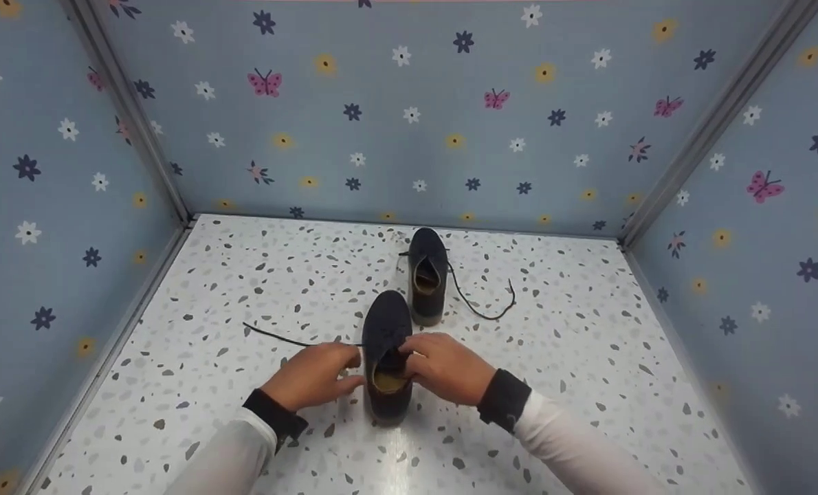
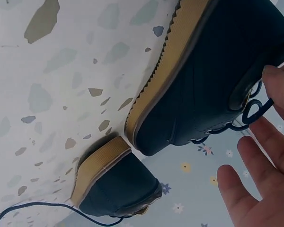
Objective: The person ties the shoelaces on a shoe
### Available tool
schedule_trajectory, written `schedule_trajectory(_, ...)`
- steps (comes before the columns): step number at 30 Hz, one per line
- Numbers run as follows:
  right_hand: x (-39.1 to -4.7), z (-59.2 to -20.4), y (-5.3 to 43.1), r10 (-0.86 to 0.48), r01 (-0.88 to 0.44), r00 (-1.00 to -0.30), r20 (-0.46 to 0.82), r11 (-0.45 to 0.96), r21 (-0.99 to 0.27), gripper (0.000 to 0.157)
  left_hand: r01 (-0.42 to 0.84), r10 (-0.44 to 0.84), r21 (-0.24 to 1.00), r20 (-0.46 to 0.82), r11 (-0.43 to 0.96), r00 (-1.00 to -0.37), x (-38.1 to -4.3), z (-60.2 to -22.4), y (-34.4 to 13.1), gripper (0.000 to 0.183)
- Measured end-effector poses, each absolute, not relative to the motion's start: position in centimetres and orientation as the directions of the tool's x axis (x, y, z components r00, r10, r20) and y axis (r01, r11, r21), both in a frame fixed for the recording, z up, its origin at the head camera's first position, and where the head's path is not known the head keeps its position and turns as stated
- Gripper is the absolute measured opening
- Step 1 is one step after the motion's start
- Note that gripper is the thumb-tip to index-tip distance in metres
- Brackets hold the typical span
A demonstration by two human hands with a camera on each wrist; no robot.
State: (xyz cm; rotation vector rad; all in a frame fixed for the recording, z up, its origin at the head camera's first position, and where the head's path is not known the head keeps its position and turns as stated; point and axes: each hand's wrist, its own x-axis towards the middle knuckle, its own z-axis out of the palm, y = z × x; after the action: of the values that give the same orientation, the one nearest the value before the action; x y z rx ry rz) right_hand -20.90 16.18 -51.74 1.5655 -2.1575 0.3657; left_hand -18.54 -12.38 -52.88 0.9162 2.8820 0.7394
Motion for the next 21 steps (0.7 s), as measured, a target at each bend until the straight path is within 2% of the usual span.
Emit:
schedule_trajectory(2, -21.1, -51.2, 16.4, -0.813, -0.950, -0.275, 0.513, 0.313, -0.013, 0.019, 0.492, 0.557, 0.506, 0.028, 0.708, -0.830, -19.1, -53.2, -12.8, 0.016)
schedule_trajectory(4, -21.3, -50.7, 16.8, -0.798, -0.939, -0.335, 0.501, 0.324, -0.112, 0.018, 0.447, 0.572, 0.568, -0.051, 0.691, -0.819, -19.7, -53.6, -13.1, 0.017)
schedule_trajectory(8, -21.9, -50.0, 17.7, -0.729, -0.857, -0.509, 0.458, 0.381, -0.347, 0.012, 0.343, 0.571, 0.652, -0.170, 0.676, -0.803, -20.3, -54.6, -13.5, 0.039)
schedule_trajectory(12, -22.8, -49.8, 18.8, -0.591, -0.692, -0.700, 0.400, 0.422, -0.586, 0.012, 0.230, 0.548, 0.719, -0.245, 0.656, -0.800, -20.6, -55.5, -13.8, 0.064)
schedule_trajectory(16, -23.6, -49.8, 20.0, -0.443, -0.501, -0.840, 0.314, 0.408, -0.764, 0.015, 0.121, 0.541, 0.815, -0.257, 0.566, -0.801, -21.0, -56.3, -14.4, 0.082)
schedule_trajectory(21, -24.1, -49.8, 20.8, -0.332, -0.319, -0.919, 0.212, 0.314, -0.894, 0.018, 0.008, 0.529, 0.925, -0.211, 0.381, -0.822, -21.6, -57.1, -15.4, 0.088)
